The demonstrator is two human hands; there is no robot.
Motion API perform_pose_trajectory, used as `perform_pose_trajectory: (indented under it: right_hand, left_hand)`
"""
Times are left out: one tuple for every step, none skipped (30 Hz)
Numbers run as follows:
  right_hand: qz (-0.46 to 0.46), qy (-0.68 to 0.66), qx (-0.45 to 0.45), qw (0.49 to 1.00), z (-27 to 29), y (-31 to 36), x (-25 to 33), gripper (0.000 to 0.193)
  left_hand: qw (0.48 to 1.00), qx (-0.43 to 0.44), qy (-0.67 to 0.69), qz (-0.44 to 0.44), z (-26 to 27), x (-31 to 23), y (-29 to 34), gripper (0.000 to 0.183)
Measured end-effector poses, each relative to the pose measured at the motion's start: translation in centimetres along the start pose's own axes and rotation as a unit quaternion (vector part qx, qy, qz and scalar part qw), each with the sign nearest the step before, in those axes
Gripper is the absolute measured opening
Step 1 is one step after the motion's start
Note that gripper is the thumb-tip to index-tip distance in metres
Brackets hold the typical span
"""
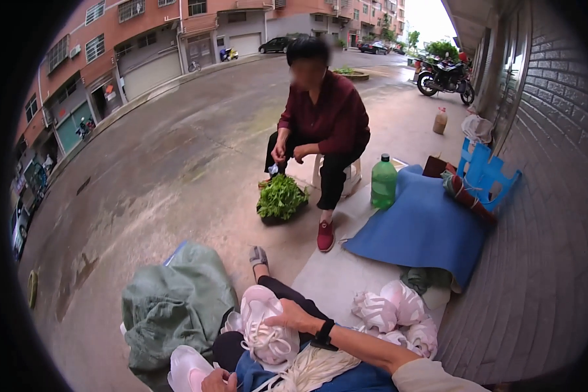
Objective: Lacing a pair of white and pink athletic shoes.
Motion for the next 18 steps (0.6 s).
perform_pose_trajectory:
  right_hand:
    - [0.014, -0.051, -0.004, 0.999, -0.1, 0.2, 0.7, 0.046]
    - [0.018, -0.048, -0.015, 0.999, 0.3, -0.1, 0.8, 0.046]
    - [0.011, -0.055, -0.03, 0.998, 0.5, -0.7, 0.6, 0.044]
    - [0.0, -0.065, -0.04, 0.997, 0.5, -1.2, 0.2, 0.042]
    - [-0.011, -0.072, -0.038, 0.997, 0.3, -1.9, -0.3, 0.042]
    - [-0.052, -0.07, -0.038, 0.995, -0.1, -2.4, -0.5, 0.041]
    - [-0.095, -0.068, -0.033, 0.993, -0.9, -2.9, -1.0, 0.04]
    - [-0.095, -0.034, -0.056, 0.993, -0.5, -3.5, -2.8, 0.038]
    - [-0.1, -0.123, -0.041, 0.986, -1.5, -3.1, -0.3, 0.035]
    - [-0.145, -0.197, -0.003, 0.97, -2.1, -2.9, 0.9, 0.034]
    - [-0.163, -0.272, 0.009, 0.948, -2.8, -2.8, 1.0, 0.033]
    - [-0.187, -0.356, 0.051, 0.914, -2.8, -2.6, 1.4, 0.035]
    - [-0.187, -0.403, 0.089, 0.892, -2.9, -2.6, 0.4, 0.038]
    - [-0.195, -0.421, 0.109, 0.879, -3.2, -2.2, 1.0, 0.041]
    - [-0.197, -0.422, 0.098, 0.88, -3.5, -2.0, 1.4, 0.048]
    - [-0.196, -0.457, 0.093, 0.863, -3.4, -1.9, 0.6, 0.052]
    - [-0.19, -0.492, 0.09, 0.845, -3.5, -2.1, 0.0, 0.057]
    - [-0.197, -0.512, 0.103, 0.83, -3.5, -2.0, -0.4, 0.062]
  left_hand:
    - [0.997, 0.014, 0.003, -0.079, -1.2, -0.9, -1.2, 0.024]
    - [0.987, 0.033, 0.003, -0.155, -2.1, -2.2, -2.1, 0.022]
    - [0.985, 0.075, 0.092, -0.127, -0.5, -6.2, -2.3, 0.014]
    - [0.963, 0.044, -0.004, -0.267, -4.7, -5.9, -2.4, 0.013]
    - [0.962, 0.066, 0.034, -0.262, -3.8, -8.5, -2.2, 0.017]
    - [0.95, 0.057, 0.056, -0.303, -4.1, -9.7, -1.7, 0.014]
    - [0.973, 0.052, 0.091, -0.207, -4.4, -9.4, -1.9, 0.018]
    - [0.985, 0.053, 0.121, -0.107, -3.3, -10.8, -3.0, 0.028]
    - [0.986, 0.051, 0.142, -0.078, -3.1, -10.1, -2.8, 0.028]
    - [0.985, 0.069, 0.146, -0.058, -3.3, -10.0, -2.8, 0.026]
    - [0.982, 0.076, 0.165, -0.05, -3.2, -10.2, -2.8, 0.029]
    - [0.982, 0.052, 0.164, -0.078, -3.7, -10.4, -2.8, 0.029]
    - [0.98, 0.04, 0.175, -0.089, -3.1, -11.4, -2.8, 0.029]
    - [0.976, 0.026, 0.199, -0.083, -2.6, -11.5, -2.8, 0.028]
    - [0.978, 0.008, 0.191, -0.088, -2.7, -11.2, -2.7, 0.026]
    - [0.978, 0.007, 0.19, -0.091, -3.1, -11.4, -2.9, 0.024]
    - [0.975, -0.004, 0.211, -0.064, -3.5, -10.9, -2.9, 0.025]
    - [0.971, -0.019, 0.234, -0.05, -3.8, -10.6, -3.3, 0.027]
Point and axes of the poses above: each hand's wrist, its own y-axis away from the middle knuckle, its own z-axis out of the back of the hand, x = y × z, the point moved 6 cm from there along -y, towards the middle knuckle, and after that the axes turned 4 degrees about z, right-handed, at the moved point
